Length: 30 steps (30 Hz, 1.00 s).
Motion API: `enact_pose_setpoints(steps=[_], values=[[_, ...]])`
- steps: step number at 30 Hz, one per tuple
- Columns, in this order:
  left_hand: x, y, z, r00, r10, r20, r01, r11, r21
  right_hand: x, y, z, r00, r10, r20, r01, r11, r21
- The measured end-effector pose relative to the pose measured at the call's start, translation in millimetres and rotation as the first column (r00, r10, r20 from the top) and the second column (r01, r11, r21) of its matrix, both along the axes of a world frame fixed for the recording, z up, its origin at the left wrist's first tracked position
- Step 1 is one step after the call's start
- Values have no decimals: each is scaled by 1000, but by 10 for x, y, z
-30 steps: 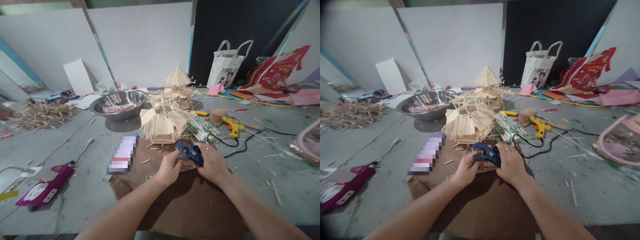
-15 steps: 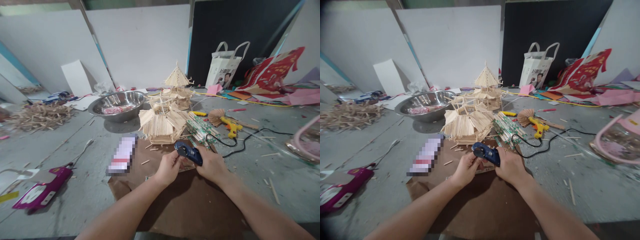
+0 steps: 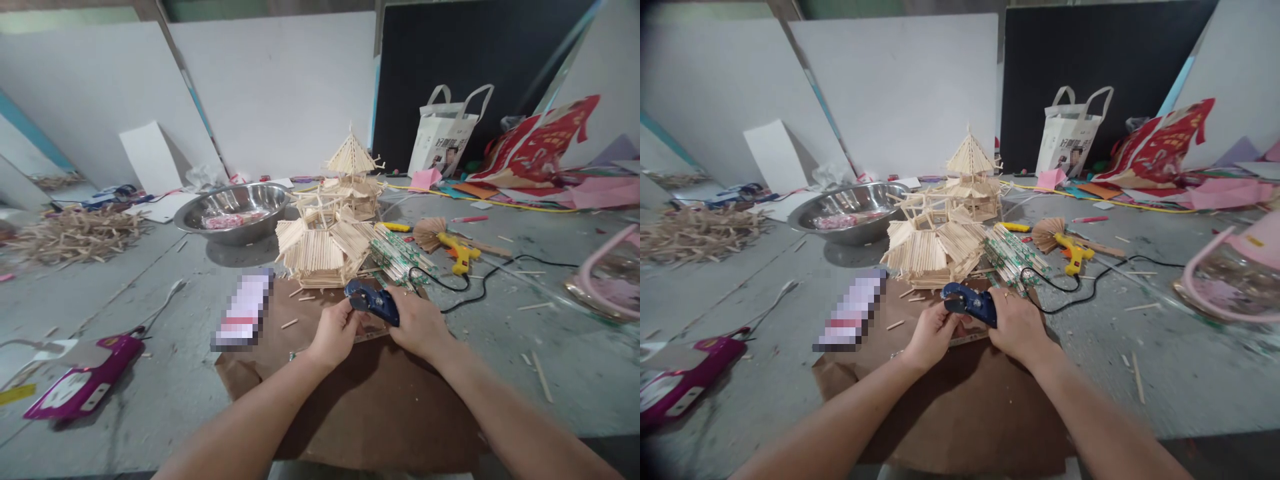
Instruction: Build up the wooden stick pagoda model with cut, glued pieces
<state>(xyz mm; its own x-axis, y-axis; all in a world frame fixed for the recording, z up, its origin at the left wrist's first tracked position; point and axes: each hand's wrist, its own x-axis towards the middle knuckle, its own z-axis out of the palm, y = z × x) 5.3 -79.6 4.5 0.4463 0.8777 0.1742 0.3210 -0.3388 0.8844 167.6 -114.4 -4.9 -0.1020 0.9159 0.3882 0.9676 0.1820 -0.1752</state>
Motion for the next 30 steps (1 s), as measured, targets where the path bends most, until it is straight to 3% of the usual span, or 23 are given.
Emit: enact_pose_setpoints(steps=[6, 11, 20, 30], values=[[-27, -22, 23, 999, -45, 24, 45, 999, 9, 21, 21, -34, 994, 104, -27, -97, 979, 180], [-22, -66, 30, 989, -105, 109, 121, 980, -156, 55, 28, -50, 996, 92, -9, -87, 968, 235], [-61, -49, 63, 984, -174, 37, 177, 980, -88, 65, -2, -16, 999, 50, 7, -51, 980, 193], [-33, -60, 102, 986, -156, 60, 163, 973, -161, 37, -42, -11, 997, -53, 62, 46, 993, 109]])
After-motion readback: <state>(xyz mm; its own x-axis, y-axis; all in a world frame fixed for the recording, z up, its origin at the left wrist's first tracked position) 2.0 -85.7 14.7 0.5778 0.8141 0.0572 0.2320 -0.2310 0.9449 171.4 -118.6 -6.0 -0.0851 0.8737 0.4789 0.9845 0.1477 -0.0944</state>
